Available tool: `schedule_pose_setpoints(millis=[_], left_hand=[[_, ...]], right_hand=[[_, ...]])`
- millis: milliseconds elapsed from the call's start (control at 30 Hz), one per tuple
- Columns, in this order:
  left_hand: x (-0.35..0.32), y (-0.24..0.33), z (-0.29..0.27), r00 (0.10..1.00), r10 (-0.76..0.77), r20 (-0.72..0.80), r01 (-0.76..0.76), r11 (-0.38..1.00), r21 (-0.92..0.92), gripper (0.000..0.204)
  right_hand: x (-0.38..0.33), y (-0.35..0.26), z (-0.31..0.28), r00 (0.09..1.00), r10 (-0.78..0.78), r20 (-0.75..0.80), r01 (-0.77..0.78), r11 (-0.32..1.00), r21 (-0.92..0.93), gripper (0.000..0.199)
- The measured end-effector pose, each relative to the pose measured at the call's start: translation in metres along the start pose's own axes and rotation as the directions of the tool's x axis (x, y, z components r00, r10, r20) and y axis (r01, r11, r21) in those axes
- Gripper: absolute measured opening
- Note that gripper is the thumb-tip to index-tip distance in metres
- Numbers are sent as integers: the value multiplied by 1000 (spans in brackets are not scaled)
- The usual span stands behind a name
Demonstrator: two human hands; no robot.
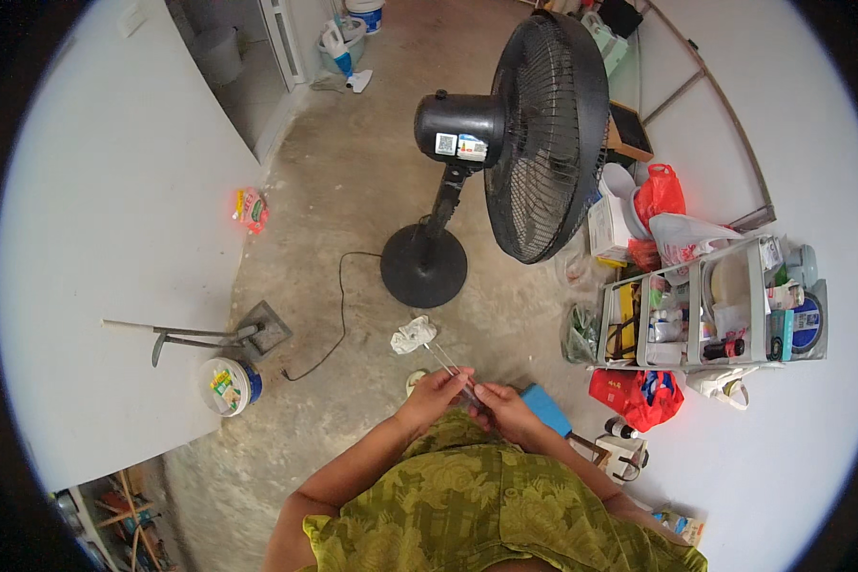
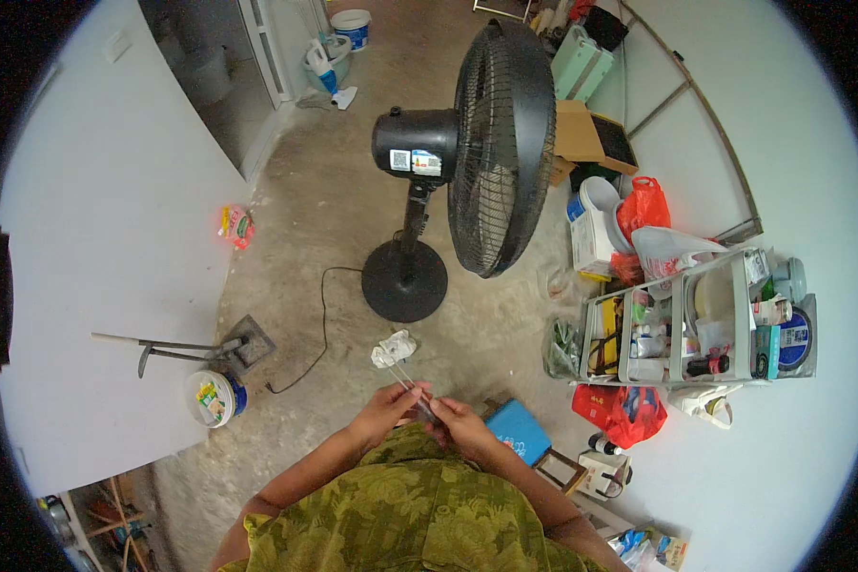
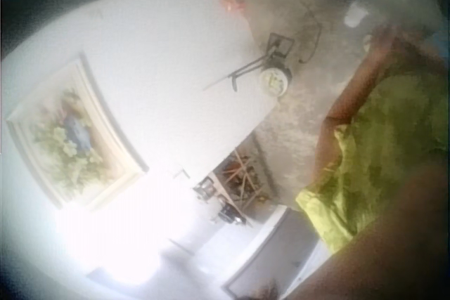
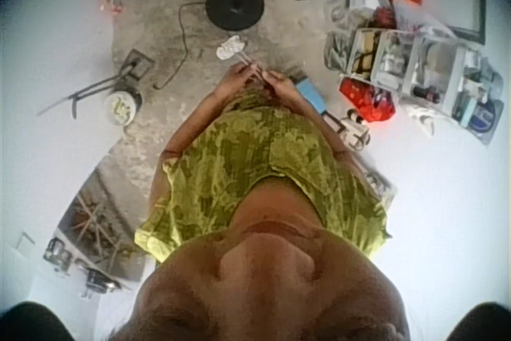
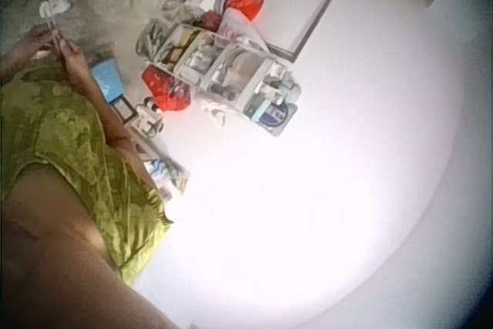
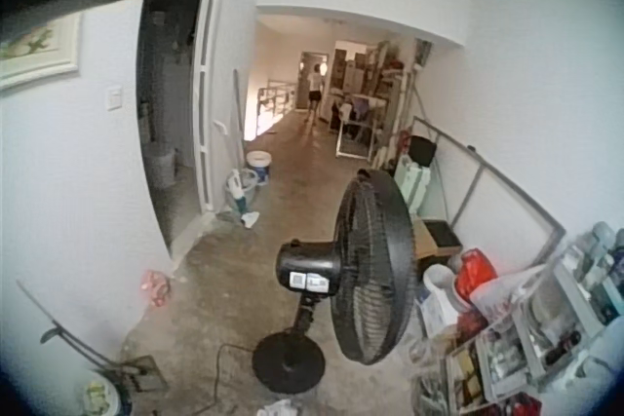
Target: The person disassembles a standing fan by first removing the front grille, then unscrewing the central nut to detach the fan blades. They carry the detached blades to a sink area.
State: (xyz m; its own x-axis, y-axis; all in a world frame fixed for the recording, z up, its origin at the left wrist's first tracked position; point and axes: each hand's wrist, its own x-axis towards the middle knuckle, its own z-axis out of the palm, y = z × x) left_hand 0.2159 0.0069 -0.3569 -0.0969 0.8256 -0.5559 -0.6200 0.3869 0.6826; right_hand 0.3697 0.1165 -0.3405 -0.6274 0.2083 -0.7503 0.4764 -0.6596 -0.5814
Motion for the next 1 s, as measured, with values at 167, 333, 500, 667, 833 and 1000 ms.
schedule_pose_setpoints(millis=[167, 333, 500, 667, 833, 1000], left_hand=[[9, -3, 3, 1000, -23, -1, 23, 1000, 11, 36], [12, -6, 5, 996, 31, -86, -37, 997, -66, 38], [4, -4, 0, 951, 61, -302, -89, 993, -81, 37], [-4, -8, -16, 899, 97, -427, -167, 978, -128, 35], [-4, -16, -12, 797, 29, -603, -233, 936, -263, 30], [19, -36, 13, 600, -87, -796, -419, 813, -404, 24]], right_hand=[[-4, -4, -7, 1000, 21, -11, -20, 999, 46, 34], [-1, -10, -12, 999, 36, -14, -36, 999, -34, 32], [16, -16, -24, 1000, 22, 9, -20, 985, -169, 32], [47, -20, -43, 990, 81, 118, -44, 957, -287, 33], [80, -43, -49, 973, 208, 104, -139, 880, -455, 34], [98, -82, -70, 907, 331, 259, -127, 803, -583, 33]])
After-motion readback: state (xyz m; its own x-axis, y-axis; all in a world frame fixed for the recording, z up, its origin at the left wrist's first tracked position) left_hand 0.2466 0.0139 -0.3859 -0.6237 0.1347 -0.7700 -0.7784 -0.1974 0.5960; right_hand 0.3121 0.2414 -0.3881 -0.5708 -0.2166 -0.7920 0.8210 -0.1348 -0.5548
